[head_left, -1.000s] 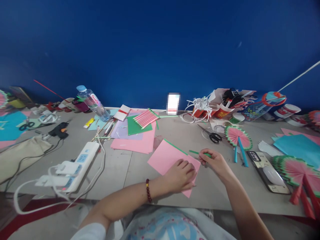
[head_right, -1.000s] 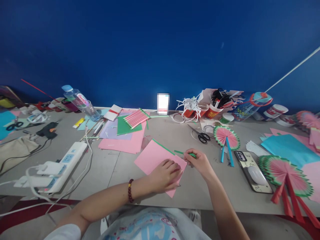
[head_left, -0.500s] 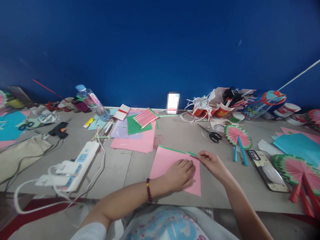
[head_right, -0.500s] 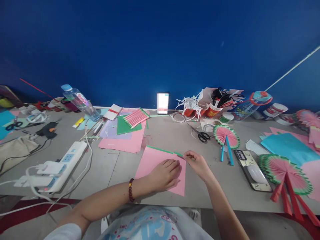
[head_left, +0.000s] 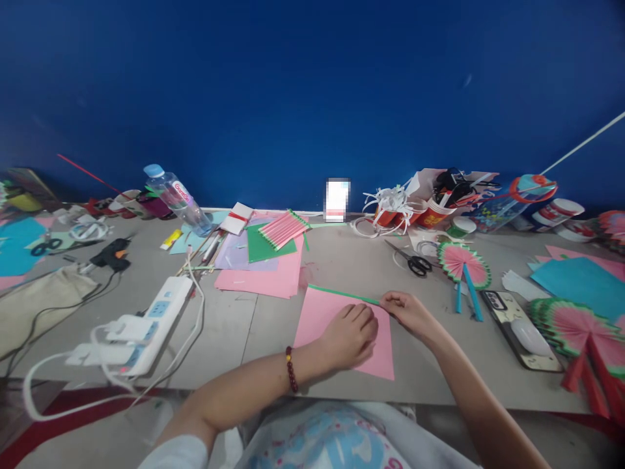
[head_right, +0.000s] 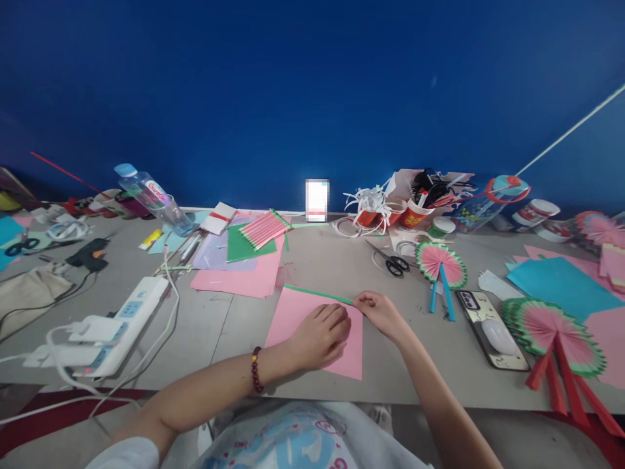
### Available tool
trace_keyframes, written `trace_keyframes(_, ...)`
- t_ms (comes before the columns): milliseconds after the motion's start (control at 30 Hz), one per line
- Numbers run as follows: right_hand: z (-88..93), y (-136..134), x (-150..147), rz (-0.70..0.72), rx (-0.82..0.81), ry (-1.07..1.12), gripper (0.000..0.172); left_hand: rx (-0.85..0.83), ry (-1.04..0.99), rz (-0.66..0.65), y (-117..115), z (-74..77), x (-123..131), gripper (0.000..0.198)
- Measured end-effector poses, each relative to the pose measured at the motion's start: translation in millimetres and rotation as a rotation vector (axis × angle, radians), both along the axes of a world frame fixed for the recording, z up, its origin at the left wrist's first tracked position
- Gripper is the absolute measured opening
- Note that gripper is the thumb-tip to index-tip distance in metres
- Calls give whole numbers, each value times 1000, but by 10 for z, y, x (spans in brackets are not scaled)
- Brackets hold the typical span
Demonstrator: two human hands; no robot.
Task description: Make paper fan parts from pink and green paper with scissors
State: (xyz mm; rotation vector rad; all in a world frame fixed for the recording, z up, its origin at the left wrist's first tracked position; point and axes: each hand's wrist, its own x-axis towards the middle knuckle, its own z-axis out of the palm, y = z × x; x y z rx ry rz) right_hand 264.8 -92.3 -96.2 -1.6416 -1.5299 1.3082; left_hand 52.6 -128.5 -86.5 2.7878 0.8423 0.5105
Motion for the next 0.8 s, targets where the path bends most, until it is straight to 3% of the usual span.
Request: trace_keyframes(800, 13, 52, 11, 43, -1, -20, 24, 4, 92, 64, -10, 19, -21, 47)
